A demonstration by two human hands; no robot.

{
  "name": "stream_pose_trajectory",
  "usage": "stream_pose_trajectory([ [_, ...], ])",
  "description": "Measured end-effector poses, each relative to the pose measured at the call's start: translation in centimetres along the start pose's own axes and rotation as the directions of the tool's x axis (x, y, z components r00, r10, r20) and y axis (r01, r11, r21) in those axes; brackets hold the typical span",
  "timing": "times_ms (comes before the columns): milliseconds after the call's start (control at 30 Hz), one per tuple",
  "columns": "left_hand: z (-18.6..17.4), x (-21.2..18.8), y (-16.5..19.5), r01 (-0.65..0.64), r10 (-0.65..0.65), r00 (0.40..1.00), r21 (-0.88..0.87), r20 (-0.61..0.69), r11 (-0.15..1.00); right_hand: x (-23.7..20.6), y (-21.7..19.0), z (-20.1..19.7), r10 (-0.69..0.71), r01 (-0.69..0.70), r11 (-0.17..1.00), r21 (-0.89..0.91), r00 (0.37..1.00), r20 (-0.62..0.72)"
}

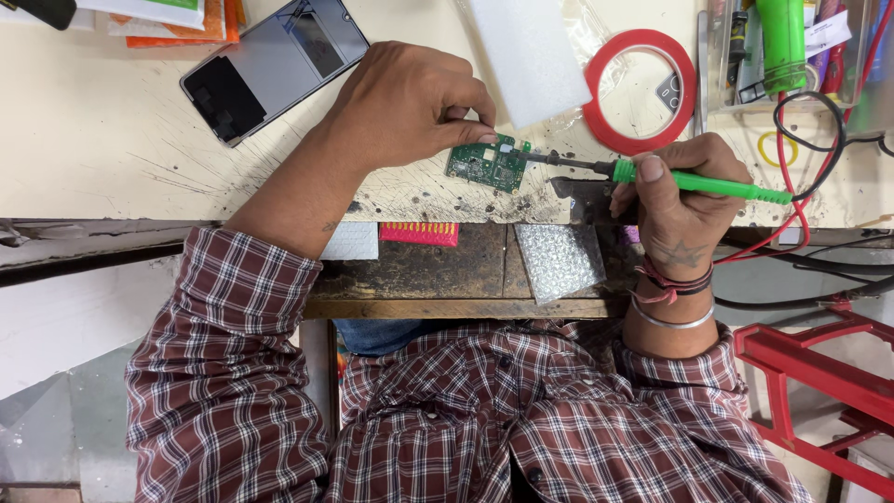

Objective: The person solders a green circuit board on a cluttered workbench, holding the board steady with one hand while applying a green-handled soldering iron to its components with the other. They reposition the board and continue soldering different points, then set the iron down at the end.

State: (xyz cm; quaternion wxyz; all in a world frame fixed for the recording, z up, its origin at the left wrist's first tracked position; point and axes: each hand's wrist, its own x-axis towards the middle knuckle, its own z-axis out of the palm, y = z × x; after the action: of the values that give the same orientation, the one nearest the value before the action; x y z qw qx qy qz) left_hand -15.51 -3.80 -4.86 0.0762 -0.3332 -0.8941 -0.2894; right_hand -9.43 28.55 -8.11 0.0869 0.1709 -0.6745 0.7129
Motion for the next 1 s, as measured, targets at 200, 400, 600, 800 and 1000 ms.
stream_pose_trajectory([
  [200,-0.12,0.0,0.09,-0.024,0.024,1.0,0.001,-0.011,1.0,0.06,-0.14,0.05,0.009,-0.009,1.0,-0.009,1.0,0.006],
  [400,-0.18,-0.02,0.16,-0.015,0.015,1.0,-0.012,-0.009,1.0,0.07,-0.25,0.11,0.006,-0.006,1.0,-0.026,1.0,0.01],
  [600,-0.08,-0.02,0.15,0.004,-0.004,1.0,-0.008,0.0,1.0,-0.05,-0.08,0.12,0.008,-0.008,1.0,-0.005,1.0,0.0],
  [800,0.09,-0.05,0.03,-0.015,0.015,1.0,0.003,-0.007,1.0,-0.1,0.01,0.01,0.008,-0.008,1.0,-0.005,1.0,0.001],
  [1000,0.2,-0.07,0.05,-0.013,0.013,1.0,0.016,-0.005,1.0,-0.01,-0.08,-0.09,-0.002,0.003,1.0,-0.031,1.0,0.029],
])
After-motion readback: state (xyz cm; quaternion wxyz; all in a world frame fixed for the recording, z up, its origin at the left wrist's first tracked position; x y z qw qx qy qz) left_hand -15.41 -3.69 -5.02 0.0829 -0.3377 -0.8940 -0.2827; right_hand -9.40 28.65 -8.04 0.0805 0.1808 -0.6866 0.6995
